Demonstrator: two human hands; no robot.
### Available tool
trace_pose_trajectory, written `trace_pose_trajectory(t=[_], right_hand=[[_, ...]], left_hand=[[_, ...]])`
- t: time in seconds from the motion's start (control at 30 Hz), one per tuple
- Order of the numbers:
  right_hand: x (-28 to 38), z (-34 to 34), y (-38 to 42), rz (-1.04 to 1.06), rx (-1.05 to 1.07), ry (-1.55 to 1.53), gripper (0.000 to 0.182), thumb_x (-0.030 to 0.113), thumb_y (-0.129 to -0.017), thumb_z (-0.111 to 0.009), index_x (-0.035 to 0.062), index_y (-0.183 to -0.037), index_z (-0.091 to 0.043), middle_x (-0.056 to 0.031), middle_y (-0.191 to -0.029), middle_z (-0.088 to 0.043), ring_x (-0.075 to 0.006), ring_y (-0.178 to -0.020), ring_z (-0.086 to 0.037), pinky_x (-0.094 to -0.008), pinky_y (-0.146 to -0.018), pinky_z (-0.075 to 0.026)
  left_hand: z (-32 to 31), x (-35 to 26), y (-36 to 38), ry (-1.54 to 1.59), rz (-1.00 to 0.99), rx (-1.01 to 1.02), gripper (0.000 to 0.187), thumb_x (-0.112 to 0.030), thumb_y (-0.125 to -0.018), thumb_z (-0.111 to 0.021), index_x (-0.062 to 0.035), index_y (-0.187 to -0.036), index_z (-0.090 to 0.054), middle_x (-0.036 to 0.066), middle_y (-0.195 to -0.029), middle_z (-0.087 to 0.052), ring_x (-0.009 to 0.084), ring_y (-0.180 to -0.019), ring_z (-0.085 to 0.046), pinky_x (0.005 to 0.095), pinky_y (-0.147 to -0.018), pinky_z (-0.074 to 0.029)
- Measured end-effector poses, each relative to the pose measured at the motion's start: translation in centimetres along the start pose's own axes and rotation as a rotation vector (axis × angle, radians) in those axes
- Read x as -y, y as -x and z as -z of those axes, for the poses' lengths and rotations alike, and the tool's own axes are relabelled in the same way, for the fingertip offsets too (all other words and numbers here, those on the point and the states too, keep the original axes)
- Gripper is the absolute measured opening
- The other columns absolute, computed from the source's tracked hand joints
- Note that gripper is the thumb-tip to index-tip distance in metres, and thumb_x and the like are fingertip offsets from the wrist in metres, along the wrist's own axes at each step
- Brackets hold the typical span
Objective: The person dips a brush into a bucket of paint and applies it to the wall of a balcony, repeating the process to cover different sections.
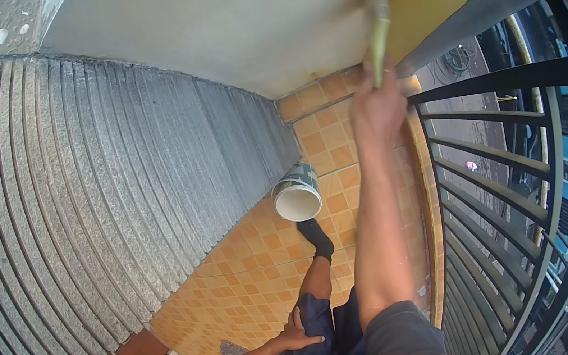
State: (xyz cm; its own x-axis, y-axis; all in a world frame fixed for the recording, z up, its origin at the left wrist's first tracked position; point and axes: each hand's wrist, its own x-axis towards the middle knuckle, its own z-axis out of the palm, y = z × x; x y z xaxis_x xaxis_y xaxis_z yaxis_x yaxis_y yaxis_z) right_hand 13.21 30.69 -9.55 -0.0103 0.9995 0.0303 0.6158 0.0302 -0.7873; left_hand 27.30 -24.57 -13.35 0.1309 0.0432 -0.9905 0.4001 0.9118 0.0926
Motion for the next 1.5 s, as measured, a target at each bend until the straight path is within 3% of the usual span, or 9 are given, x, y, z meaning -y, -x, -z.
trace_pose_trajectory(t=[0.17, 0.3, 0.43, 0.57, 0.83, 1.07, 1.17, 1.27, 1.5], right_hand=[[5.2, 1.1, 2.8, -0.114, 0.565, 0.096, 0.041, 0.028, -0.102, -0.056, 0.0075, -0.137, -0.058, -0.0255, -0.113, -0.069, -0.0417, -0.107, -0.067, -0.0463, -0.091, -0.052], [1.3, 1.5, 1.7, 0.018, 0.150, -0.121, 0.042, 0.022, -0.099, -0.058, 0.0068, -0.138, -0.056, -0.0256, -0.086, -0.069, -0.0462, -0.088, -0.067, -0.0531, -0.076, -0.051], [4.7, 1.0, 1.6, -0.023, 0.417, -0.033, 0.041, 0.019, -0.101, -0.059, 0.0049, -0.139, -0.056, -0.0265, -0.118, -0.068, -0.0410, -0.113, -0.065, -0.0419, -0.096, -0.050], [-0.5, 3.2, 0.0, 0.155, 0.158, -0.159, 0.041, 0.022, -0.099, -0.058, 0.0082, -0.138, -0.057, -0.0269, -0.094, -0.069, -0.0455, -0.094, -0.066, -0.0501, -0.081, -0.053], [1.3, 3.1, 0.5, 0.141, 0.491, -0.031, 0.045, 0.017, -0.099, -0.056, 0.0056, -0.143, -0.051, -0.0271, -0.092, -0.069, -0.0461, -0.088, -0.067, -0.0494, -0.077, -0.053], [3.7, -2.6, 3.2, 0.147, 0.248, -0.197, 0.046, 0.015, -0.100, -0.056, 0.0002, -0.142, -0.050, -0.0275, -0.093, -0.069, -0.0462, -0.091, -0.067, -0.0498, -0.079, -0.052], [3.7, 0.3, 3.5, 0.036, 0.641, -0.114, 0.044, 0.013, -0.101, -0.055, -0.0007, -0.142, -0.050, -0.0267, -0.125, -0.066, -0.0398, -0.118, -0.064, -0.0422, -0.101, -0.048], [-1.4, 0.8, 1.6, 0.225, 0.233, -0.302, 0.046, 0.014, -0.099, -0.056, 0.0012, -0.143, -0.050, -0.0297, -0.118, -0.066, -0.0448, -0.113, -0.064, -0.0442, -0.097, -0.049], [4.1, -2.8, 4.5, 0.171, 0.381, -0.099, 0.044, 0.015, -0.097, -0.059, 0.0095, -0.141, -0.055, -0.0253, -0.092, -0.069, -0.0450, -0.084, -0.067, -0.0524, -0.073, -0.052]], left_hand=[[-0.3, -0.3, -0.4, -0.039, 0.020, 0.011, 0.149, -0.080, -0.067, -0.071, -0.0051, -0.157, 0.021, 0.029, -0.165, 0.005, 0.0486, -0.150, -0.019, 0.0559, -0.119, -0.028], [0.2, -1.6, -0.1, -0.073, 0.041, 0.035, 0.149, -0.080, -0.067, -0.071, -0.0056, -0.157, 0.022, 0.030, -0.165, 0.005, 0.0489, -0.150, -0.019, 0.0560, -0.118, -0.029], [0.2, -1.7, 0.0, -0.097, 0.057, 0.065, 0.149, -0.081, -0.067, -0.071, -0.0061, -0.156, 0.023, 0.031, -0.164, 0.005, 0.0492, -0.150, -0.017, 0.0559, -0.118, -0.028], [0.7, -2.5, 0.0, -0.103, 0.092, 0.095, 0.149, -0.080, -0.068, -0.070, -0.0072, -0.156, 0.024, 0.032, -0.164, 0.006, 0.0493, -0.151, -0.016, 0.0557, -0.119, -0.027], [0.9, -2.8, -0.3, -0.137, 0.109, 0.083, 0.148, -0.079, -0.068, -0.071, -0.0080, -0.156, 0.024, 0.033, -0.164, 0.008, 0.0493, -0.151, -0.014, 0.0554, -0.119, -0.027], [0.7, -2.9, -0.4, -0.121, 0.102, 0.093, 0.148, -0.078, -0.068, -0.071, -0.0086, -0.156, 0.025, 0.033, -0.164, 0.008, 0.0497, -0.151, -0.014, 0.0561, -0.119, -0.027], [1.3, -3.8, 0.0, -0.138, 0.148, 0.141, 0.147, -0.078, -0.068, -0.071, -0.0090, -0.156, 0.025, 0.033, -0.164, 0.008, 0.0501, -0.151, -0.015, 0.0564, -0.119, -0.027], [1.6, -3.8, 0.5, -0.083, 0.132, 0.130, 0.147, -0.078, -0.068, -0.071, -0.0102, -0.157, 0.024, 0.032, -0.164, 0.008, 0.0502, -0.151, -0.016, 0.0576, -0.118, -0.027], [1.2, -3.2, -0.4, -0.097, 0.121, 0.125, 0.147, -0.078, -0.068, -0.072, -0.0110, -0.156, 0.026, 0.032, -0.164, 0.007, 0.0507, -0.150, -0.016, 0.0611, -0.117, -0.027]])
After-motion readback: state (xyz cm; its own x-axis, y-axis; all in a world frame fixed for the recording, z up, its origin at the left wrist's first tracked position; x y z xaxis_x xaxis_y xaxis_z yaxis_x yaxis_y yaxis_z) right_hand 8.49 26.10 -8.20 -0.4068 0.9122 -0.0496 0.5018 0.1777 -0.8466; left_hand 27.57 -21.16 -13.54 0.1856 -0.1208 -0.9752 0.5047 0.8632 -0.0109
